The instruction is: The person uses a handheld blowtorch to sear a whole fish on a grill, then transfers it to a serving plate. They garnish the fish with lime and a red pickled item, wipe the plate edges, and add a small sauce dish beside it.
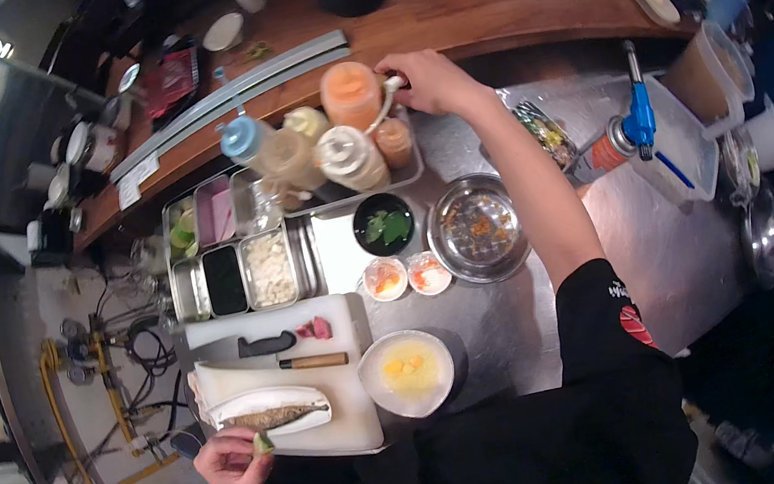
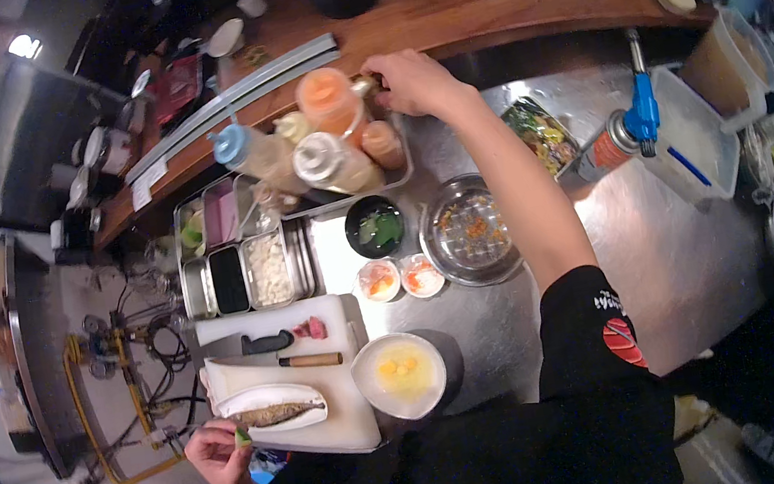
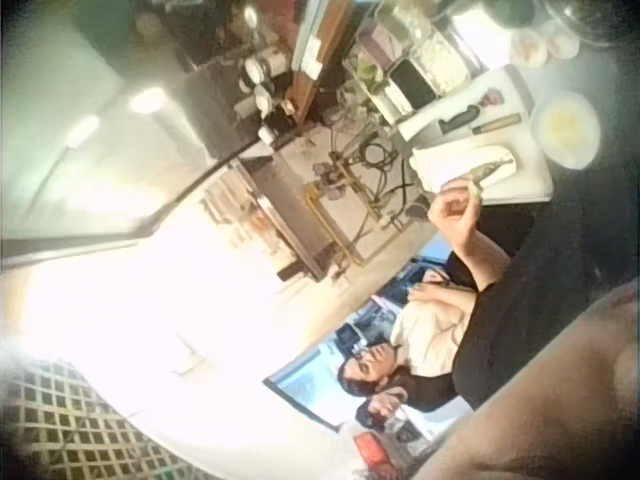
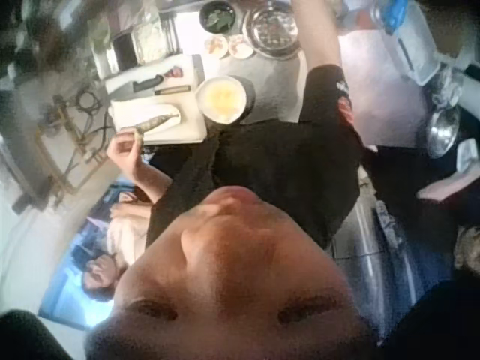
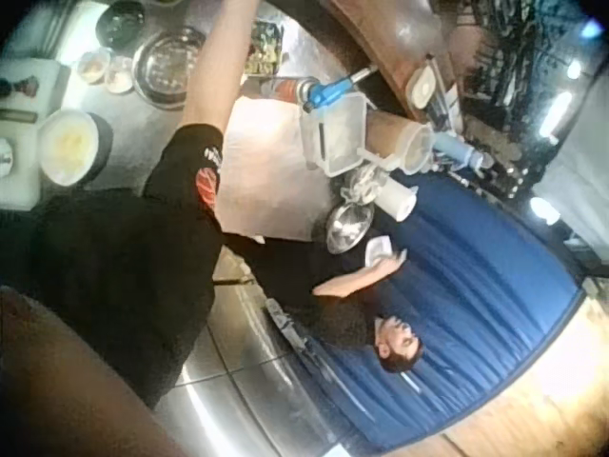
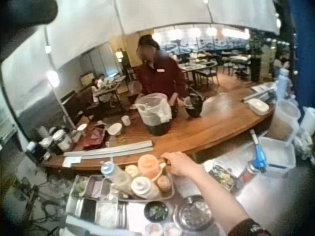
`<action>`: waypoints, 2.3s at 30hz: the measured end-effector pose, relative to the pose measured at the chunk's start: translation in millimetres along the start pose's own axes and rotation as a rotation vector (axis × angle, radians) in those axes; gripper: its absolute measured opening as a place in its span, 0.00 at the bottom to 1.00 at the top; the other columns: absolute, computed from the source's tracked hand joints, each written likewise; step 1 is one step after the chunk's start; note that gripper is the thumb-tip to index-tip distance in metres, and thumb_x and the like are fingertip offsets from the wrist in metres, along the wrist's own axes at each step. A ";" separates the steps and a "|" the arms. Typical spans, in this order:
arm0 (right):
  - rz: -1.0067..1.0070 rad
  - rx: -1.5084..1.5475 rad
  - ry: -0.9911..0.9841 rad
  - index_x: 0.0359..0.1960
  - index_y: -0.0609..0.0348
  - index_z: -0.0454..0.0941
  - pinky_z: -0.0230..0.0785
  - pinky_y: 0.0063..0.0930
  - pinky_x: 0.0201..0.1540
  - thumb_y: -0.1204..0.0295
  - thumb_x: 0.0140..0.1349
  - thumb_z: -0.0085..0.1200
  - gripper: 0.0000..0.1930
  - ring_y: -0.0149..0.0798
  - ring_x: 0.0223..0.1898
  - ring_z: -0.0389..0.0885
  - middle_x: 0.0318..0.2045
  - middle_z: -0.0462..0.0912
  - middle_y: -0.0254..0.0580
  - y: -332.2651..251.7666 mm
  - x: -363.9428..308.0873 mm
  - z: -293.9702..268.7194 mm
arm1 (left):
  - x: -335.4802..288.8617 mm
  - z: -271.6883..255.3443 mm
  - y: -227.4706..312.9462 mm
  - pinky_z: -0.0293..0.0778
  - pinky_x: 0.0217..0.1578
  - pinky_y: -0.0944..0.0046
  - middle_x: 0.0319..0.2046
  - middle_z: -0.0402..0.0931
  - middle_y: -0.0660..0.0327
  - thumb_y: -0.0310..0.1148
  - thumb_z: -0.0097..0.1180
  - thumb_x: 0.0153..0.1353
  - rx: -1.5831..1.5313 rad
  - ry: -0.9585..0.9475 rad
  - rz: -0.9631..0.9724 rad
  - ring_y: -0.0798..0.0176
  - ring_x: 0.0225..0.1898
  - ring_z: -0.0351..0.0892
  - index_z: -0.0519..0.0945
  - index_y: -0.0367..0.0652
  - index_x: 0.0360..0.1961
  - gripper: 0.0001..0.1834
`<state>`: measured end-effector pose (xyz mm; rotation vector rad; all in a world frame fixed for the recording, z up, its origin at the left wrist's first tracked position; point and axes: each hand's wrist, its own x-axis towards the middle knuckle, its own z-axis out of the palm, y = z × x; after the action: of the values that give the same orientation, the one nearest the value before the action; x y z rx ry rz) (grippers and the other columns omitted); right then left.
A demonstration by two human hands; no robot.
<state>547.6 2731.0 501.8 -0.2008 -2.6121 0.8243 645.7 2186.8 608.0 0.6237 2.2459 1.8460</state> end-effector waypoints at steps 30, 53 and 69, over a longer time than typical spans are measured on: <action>0.455 -0.387 -0.108 0.29 0.64 0.83 0.75 0.36 0.35 0.65 0.47 0.66 0.14 0.46 0.27 0.83 0.24 0.83 0.51 -94.0 -211.4 -165.4 | -89.7 -30.4 -43.7 0.74 0.37 0.65 0.33 0.79 0.50 0.27 0.71 0.48 -0.182 -0.005 0.043 0.60 0.35 0.77 0.73 0.36 0.28 0.15; -0.185 -0.137 -0.216 0.41 0.63 0.81 0.75 0.42 0.44 0.74 0.56 0.55 0.12 0.55 0.41 0.83 0.37 0.84 0.56 -271.4 -14.7 135.2 | -59.8 -121.8 -53.4 0.73 0.38 0.68 0.33 0.82 0.50 0.20 0.69 0.42 -0.235 0.069 0.156 0.63 0.34 0.80 0.78 0.35 0.28 0.12; -0.186 -0.518 -0.635 0.55 0.56 0.76 0.68 0.44 0.58 0.65 0.54 0.61 0.25 0.55 0.56 0.75 0.54 0.77 0.55 -65.1 108.9 326.6 | 28.3 -154.6 -90.2 0.76 0.35 0.66 0.30 0.81 0.60 0.29 0.71 0.47 -0.198 -0.004 0.228 0.64 0.32 0.81 0.82 0.40 0.31 0.12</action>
<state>313.7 2534.9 329.8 0.2019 -3.3330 0.1296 541.7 2046.8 558.6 0.8759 2.0258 2.1370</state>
